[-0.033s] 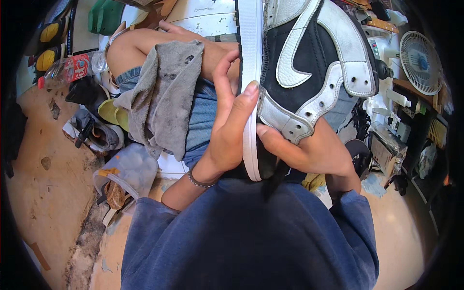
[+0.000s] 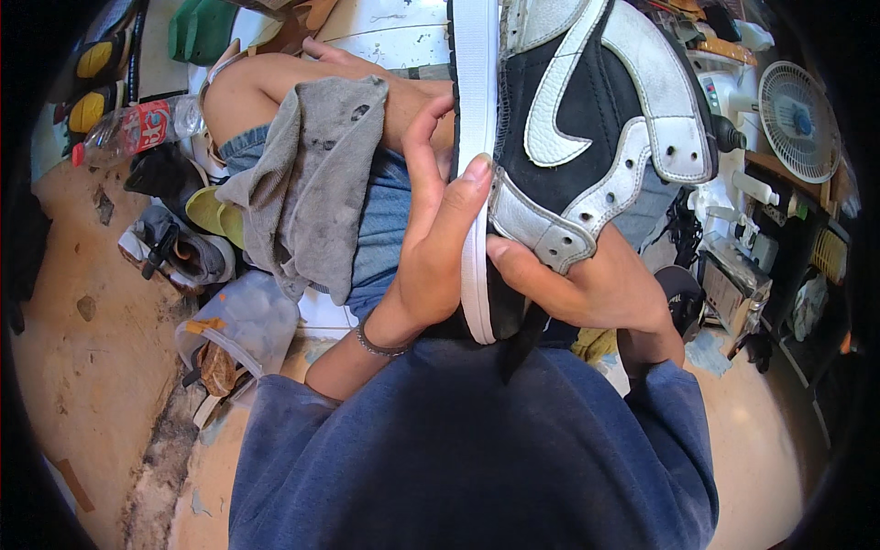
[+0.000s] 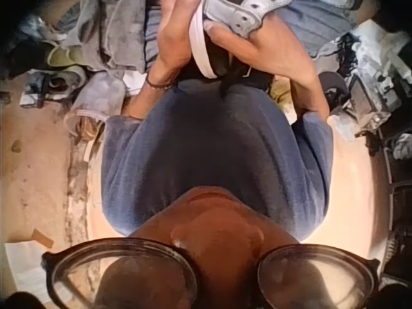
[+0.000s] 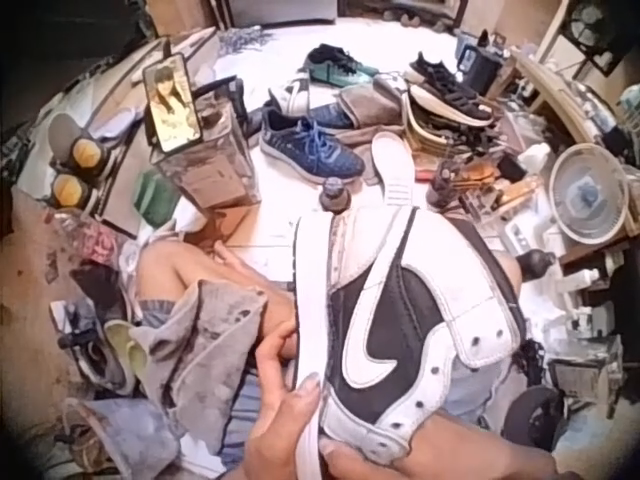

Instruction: The person is cleaning and fitting a new sole onto a sneaker while sitting on the floor.

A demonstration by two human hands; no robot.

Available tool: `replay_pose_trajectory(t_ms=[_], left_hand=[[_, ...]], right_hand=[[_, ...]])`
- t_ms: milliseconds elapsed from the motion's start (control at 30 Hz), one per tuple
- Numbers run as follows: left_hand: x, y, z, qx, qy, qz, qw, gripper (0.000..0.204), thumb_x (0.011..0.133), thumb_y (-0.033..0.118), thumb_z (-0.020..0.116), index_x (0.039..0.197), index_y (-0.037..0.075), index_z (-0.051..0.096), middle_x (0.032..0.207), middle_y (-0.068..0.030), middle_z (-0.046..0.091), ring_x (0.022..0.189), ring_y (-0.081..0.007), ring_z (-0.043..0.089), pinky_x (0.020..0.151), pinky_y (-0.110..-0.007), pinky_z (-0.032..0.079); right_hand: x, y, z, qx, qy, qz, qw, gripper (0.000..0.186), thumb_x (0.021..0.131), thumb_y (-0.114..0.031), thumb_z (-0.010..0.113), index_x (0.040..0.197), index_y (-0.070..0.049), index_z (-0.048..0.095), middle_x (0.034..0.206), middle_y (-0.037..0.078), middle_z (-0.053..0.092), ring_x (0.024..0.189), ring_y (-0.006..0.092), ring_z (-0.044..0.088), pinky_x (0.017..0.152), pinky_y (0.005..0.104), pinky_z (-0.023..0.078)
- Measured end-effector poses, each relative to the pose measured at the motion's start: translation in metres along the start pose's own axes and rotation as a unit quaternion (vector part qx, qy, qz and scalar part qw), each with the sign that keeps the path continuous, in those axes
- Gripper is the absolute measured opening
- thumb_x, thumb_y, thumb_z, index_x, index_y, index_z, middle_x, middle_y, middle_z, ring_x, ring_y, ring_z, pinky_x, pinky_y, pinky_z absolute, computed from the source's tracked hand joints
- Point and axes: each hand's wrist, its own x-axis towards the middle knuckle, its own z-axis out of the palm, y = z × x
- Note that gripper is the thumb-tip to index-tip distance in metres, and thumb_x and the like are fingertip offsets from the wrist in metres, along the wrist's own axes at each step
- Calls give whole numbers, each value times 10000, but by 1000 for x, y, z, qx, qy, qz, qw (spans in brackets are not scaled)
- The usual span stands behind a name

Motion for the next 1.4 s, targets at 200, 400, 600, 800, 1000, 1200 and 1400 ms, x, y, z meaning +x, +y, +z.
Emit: replay_pose_trajectory(t_ms=[200, 400, 600, 800, 1000, 1200, 1400], left_hand=[[1, 9, -3, 25, 33, 13, 999, 618, 994, 161, 502, 1515, 80, 182, 1322, -174, 480, 1148, -170, 499, 1008, -319, 388], [6, 6, -5, 21, 49, 60, 997, 615, 955, 109, 576, 1484, 41, 272, 1227, -137, 561, 1112, -162, 528, 974, -318, 416], [7, 2, -18, 52, 46, -12, 998, 565, 937, 84, 609, 1445, 30, 369, 1192, -124, 584, 1065, -141, 564, 929, -285, 448], [5, 1, -14, -10, 32, -78, 996, 533, 940, 91, 618, 1433, 36, 421, 1140, -106, 621, 1028, -128, 595, 902, -273, 470], [3, 2, -15, 76, -4, 16, 997, 523, 895, 106, 674, 1374, 4, 489, 1220, -120, 596, 1129, -158, 549, 999, -308, 408], [14, -1, -20, 127, 4, 31, 991, 480, 865, 136, 689, 1301, -13, 555, 1210, -119, 607, 1150, -175, 544, 1025, -310, 390], [3, -4, -20, 166, 16, 116, 979, 491, 895, 141, 649, 1326, -49, 513, 1252, -166, 575, 1212, -210, 516, 1075, -335, 355]], right_hand=[[0, 5, -6, 113, -85, 10, 990, 323, 891, -111, 645, 1186, 16, 614, 1102, 161, 655, 1033, 284, 617, 927, 386, 476], [-2, 20, -6, 237, -126, 29, 963, 378, 884, -62, 662, 1242, 41, 595, 1161, 124, 647, 1087, 201, 588, 956, 344, 460], [8, 31, -7, 74, -172, -53, 981, 317, 915, -186, 718, 1158, 4, 644, 1061, 117, 674, 1009, 239, 627, 910, 352, 480], [-2, 29, -5, 45, -170, -4, 984, 458, 863, -153, 769, 1263, -5, 601, 1153, 120, 666, 1092, 241, 625, 970, 363, 469], [-8, 12, -11, 20, -196, 0, 980, 591, 809, -164, 787, 1322, 11, 552, 1235, 125, 641, 1162, 236, 598, 1030, 353, 434], [-8, 22, -13, 53, -223, 21, 973, 717, 781, -149, 809, 1390, 25, 472, 1277, 127, 615, 1192, 227, 575, 1046, 342, 418], [-7, 24, -6, 56, -228, -28, 972, 658, 798, -133, 788, 1362, 34, 494, 1264, 126, 616, 1184, 229, 579, 1031, 345, 429]])
